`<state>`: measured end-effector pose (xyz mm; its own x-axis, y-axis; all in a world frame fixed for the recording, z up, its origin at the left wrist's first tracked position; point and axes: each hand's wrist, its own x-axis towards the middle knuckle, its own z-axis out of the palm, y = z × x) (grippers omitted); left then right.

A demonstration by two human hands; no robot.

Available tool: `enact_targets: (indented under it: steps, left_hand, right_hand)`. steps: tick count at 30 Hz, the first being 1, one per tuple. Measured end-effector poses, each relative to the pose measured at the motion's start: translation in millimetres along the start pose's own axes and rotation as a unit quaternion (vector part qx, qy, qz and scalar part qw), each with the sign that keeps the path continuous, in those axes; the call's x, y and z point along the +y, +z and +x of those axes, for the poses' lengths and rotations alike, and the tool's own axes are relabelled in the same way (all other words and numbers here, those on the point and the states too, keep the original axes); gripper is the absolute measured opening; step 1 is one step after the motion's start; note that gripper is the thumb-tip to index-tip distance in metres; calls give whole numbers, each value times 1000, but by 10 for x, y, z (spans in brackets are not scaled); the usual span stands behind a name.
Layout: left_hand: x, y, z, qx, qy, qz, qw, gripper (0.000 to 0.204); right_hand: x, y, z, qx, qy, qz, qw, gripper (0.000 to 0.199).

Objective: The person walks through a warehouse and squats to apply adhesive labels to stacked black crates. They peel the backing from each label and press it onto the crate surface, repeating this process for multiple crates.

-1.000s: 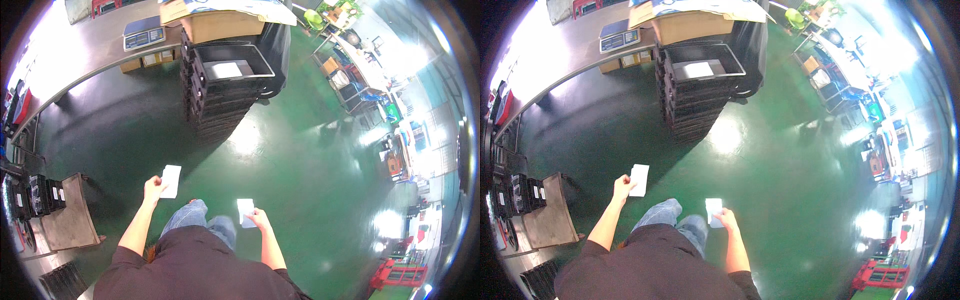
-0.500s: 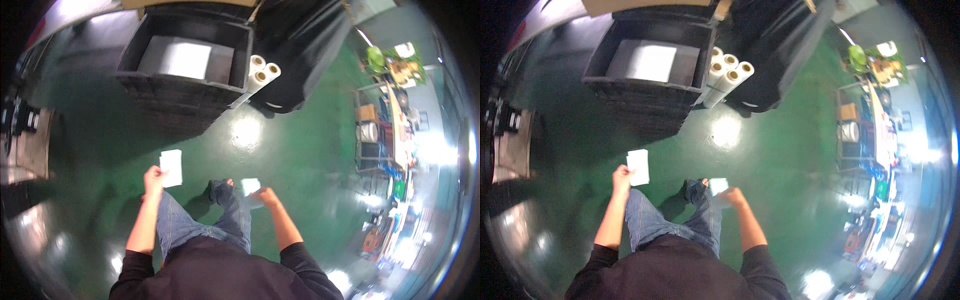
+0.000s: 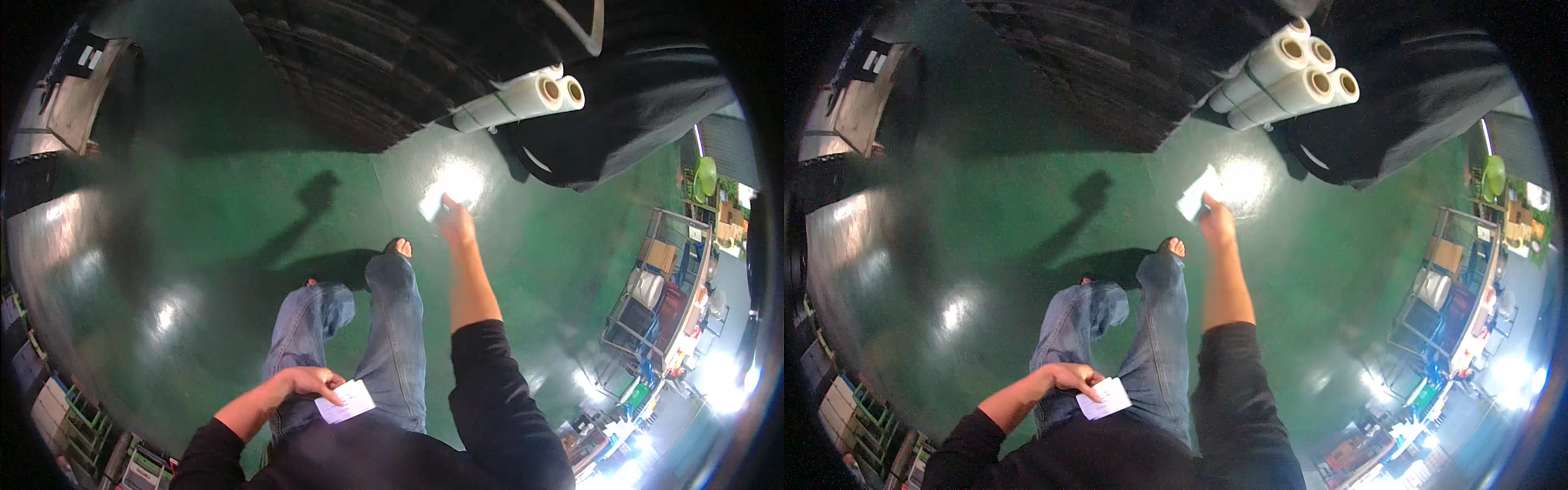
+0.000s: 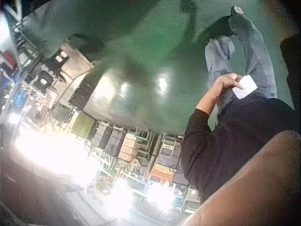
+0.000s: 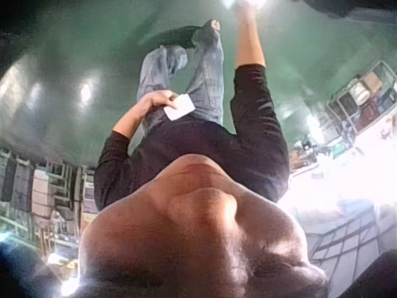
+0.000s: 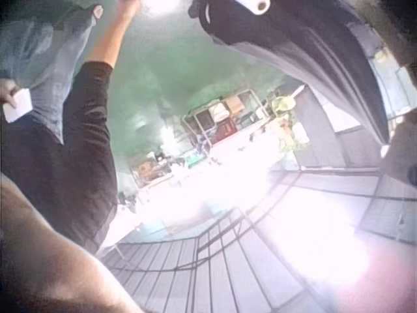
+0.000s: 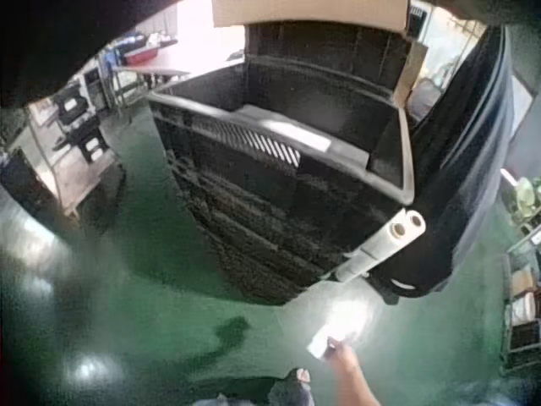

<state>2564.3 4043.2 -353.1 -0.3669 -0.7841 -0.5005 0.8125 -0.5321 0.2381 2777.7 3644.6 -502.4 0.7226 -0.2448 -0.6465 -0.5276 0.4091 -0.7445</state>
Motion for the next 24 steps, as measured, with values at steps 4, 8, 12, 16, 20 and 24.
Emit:
enact_targets:
  steps: [4,8,12,16,20,24]
  left_hand:
    - [-17,104,-179,-86,-1,-118,989,29]
    - [-60,617,-559,-76,-18,-100,992,34]
    - [-240,847,-691,-48,-22,-219,974,37]
    - [-428,572,-399,-22,43,-244,969,42]
    - [-554,-67,-221,75,49,-171,981,32]
    - [-375,-1173,-499,303,365,-165,865,26]
  right_hand:
    - [-68,547,-148,-92,68,186,976,32]
    - [-389,461,-654,-63,127,179,974,31]
    - [-351,44,-693,22,156,156,975,32]
    - [-6,-163,17,25,109,231,967,26]
    - [484,-57,1282,-60,6,334,941,24]
    - [1069,158,2567,-10,-28,418,908,30]
